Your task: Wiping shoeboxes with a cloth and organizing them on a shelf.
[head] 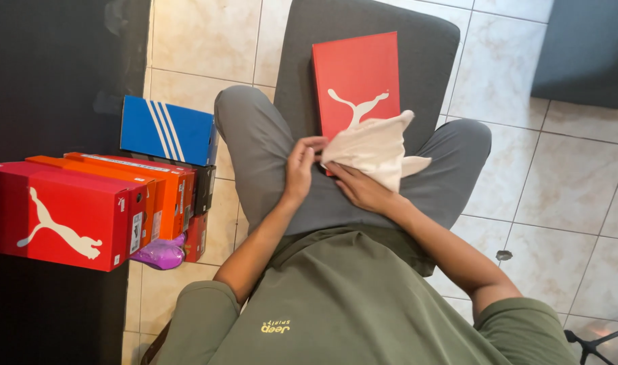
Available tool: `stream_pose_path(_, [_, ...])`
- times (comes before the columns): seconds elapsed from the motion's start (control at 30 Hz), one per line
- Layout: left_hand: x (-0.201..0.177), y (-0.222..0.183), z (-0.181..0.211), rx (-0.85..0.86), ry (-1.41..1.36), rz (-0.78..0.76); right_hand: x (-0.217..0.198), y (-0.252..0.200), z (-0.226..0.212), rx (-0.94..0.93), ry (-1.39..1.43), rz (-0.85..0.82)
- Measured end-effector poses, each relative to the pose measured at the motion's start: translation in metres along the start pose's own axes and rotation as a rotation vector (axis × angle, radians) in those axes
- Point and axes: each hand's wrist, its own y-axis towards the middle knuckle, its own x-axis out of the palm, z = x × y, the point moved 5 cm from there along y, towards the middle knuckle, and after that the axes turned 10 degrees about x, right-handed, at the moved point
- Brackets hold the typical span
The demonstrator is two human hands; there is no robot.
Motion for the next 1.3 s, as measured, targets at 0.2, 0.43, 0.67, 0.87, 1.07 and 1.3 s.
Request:
stream_pose_path(0.2, [-0.009, 0.011, -0.009, 0.086, 0.069, 0.118, -0.009, 0.088, 0.03, -0.038, 0.092, 0.004])
stream_pose_path(0.43, [0.012, -0.002, 0.029, 0.136, 0.496, -0.053, -0.12, 0.13, 0.07, 0.181, -0.279, 0.401])
stream_pose_path(0.67, [0.021, 0.002, 0.027, 0.224, 0.705, -0.079, -0.104, 0.034, 0.101, 0.438, 0.024, 0.492])
stream_pose_path(0.87, [0.026, 0.005, 0.033, 0.26, 0.801, -0.1, -0.028, -0.053, 0.08, 0.834, 0.247, 0.474])
stream_pose_path(1.07, [0.029, 0.008, 0.043, 0.185, 0.77, -0.165, -0.072, 0.013, 0.092, 0.679, 0.457, 0.499])
stream_pose_path(1.3, [0.033, 0.006, 0.048, 0.173, 0.827, -0.267, -0.148, 0.108, 0.122, 0.62, 0.106, 0.626])
